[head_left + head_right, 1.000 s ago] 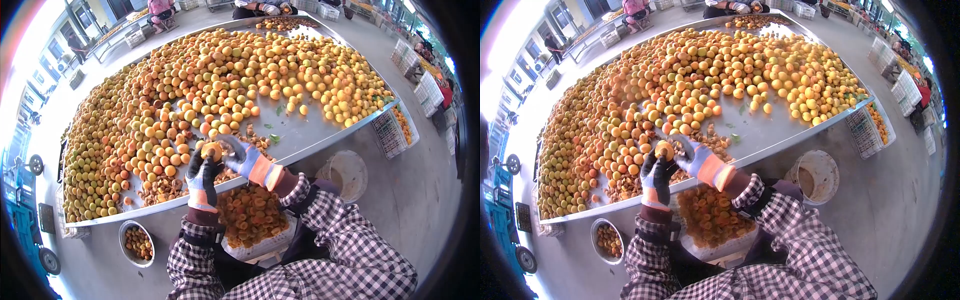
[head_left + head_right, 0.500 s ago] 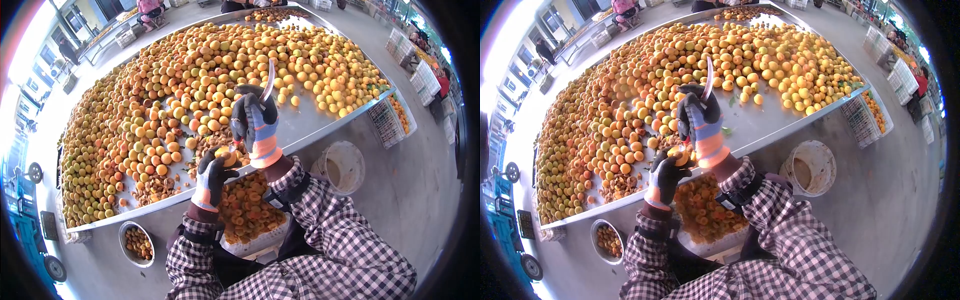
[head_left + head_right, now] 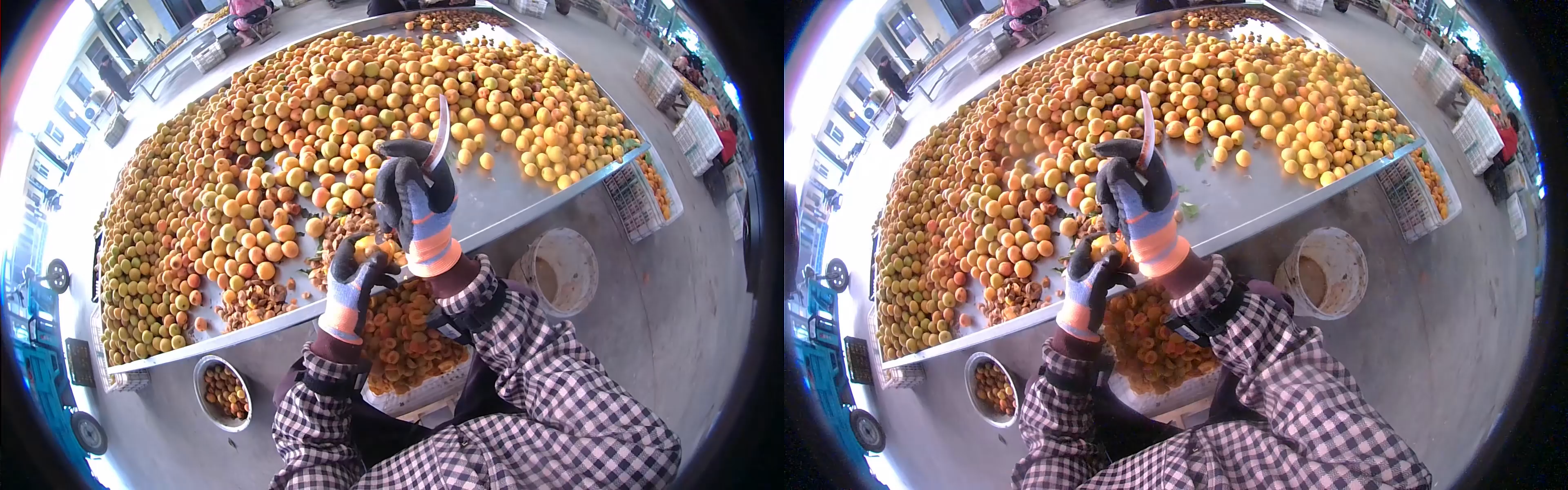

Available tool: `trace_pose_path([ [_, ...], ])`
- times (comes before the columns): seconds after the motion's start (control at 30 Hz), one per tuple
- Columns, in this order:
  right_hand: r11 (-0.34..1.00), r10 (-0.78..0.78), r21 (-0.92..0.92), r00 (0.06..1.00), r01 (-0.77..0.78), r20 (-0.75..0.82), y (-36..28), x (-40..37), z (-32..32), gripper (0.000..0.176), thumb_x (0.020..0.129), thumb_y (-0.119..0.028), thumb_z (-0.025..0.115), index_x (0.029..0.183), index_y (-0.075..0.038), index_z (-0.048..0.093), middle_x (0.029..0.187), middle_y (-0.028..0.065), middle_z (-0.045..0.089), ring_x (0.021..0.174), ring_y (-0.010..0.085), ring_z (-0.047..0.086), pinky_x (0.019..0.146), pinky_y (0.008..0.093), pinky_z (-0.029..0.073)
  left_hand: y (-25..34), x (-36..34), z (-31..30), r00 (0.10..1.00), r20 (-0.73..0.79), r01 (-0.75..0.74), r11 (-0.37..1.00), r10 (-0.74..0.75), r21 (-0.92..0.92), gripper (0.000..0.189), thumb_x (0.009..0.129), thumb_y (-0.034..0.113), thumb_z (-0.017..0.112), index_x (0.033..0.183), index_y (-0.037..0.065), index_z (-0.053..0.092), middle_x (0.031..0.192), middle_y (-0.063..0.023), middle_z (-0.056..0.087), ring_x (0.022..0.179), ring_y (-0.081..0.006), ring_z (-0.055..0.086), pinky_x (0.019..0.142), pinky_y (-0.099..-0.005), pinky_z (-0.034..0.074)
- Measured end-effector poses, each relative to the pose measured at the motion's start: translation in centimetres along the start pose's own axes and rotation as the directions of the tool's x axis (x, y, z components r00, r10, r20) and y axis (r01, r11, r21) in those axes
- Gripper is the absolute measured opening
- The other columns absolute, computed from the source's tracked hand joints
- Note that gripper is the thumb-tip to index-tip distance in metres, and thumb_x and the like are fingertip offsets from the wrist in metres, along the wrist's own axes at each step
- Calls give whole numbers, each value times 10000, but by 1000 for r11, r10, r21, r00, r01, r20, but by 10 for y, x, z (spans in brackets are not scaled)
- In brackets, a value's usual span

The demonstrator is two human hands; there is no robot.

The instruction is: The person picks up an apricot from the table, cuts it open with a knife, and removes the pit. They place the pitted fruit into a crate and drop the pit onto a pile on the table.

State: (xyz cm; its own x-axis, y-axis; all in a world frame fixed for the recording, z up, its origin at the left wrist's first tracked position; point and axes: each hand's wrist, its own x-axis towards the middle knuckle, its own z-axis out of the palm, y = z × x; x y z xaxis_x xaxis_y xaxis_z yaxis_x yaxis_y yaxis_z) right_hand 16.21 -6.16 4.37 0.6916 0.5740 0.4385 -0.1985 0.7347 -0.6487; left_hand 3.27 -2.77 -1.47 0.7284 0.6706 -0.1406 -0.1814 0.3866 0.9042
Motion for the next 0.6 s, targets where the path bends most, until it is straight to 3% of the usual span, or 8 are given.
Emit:
trace_pose_path([
  [0.2, 998, 58, -12, 998, -57, 29, 7, -6, -2, 241, 923, -145, 562, 1106, 12, 545, 679, 25, 544, 509, 48, 451, 448, 179, 337, 1, -4, 0, 1000, -23, 11, 1000, -11, -14, 407, 881, 75, 600, 1246, 15, 431, 910, -111, 623, 703, -183, 641, 531, -268, 522],
  [0.27, 997, -61, -50, 998, 61, 2, 17, -6, -2, 316, 949, -296, 539, 1088, -14, 516, 601, 43, 512, 387, 70, 379, 347, 210, 298, -3, -3, -6, 1000, -15, 20, 1000, -21, -21, 385, 876, 65, 596, 1226, 25, 442, 831, -87, 610, 612, -157, 603, 470, -245, 465],
  [0.3, 997, -61, -50, 998, 61, 2, 18, -6, -2, 316, 949, -296, 539, 1088, -14, 516, 601, 43, 512, 387, 70, 379, 347, 210, 298, -3, -3, -4, 1000, -15, 21, 1000, -21, -21, 385, 876, 65, 596, 1226, 25, 442, 831, -87, 610, 612, -157, 603, 470, -245, 465],
  [0.37, 998, 47, -44, 999, -48, -21, 19, -7, -2, 327, 946, -315, 544, 1078, -17, 517, 596, 33, 506, 382, 67, 369, 342, 210, 282, -2, -2, 1, 996, -75, 41, 999, -39, 34, 346, 867, 49, 584, 1190, 44, 460, 754, -54, 581, 523, -123, 539, 423, -226, 393],
  [0.6, 990, 141, 28, 982, -138, -123, 32, -5, -10, 286, 949, -302, 535, 1067, -42, 518, 607, 15, 498, 383, 63, 361, 342, 204, 271, -9, 6, 4, 992, -128, 20, 998, -13, 58, 294, 844, -5, 569, 1121, 54, 492, 742, -46, 565, 462, -93, 479, 384, -215, 330],
])
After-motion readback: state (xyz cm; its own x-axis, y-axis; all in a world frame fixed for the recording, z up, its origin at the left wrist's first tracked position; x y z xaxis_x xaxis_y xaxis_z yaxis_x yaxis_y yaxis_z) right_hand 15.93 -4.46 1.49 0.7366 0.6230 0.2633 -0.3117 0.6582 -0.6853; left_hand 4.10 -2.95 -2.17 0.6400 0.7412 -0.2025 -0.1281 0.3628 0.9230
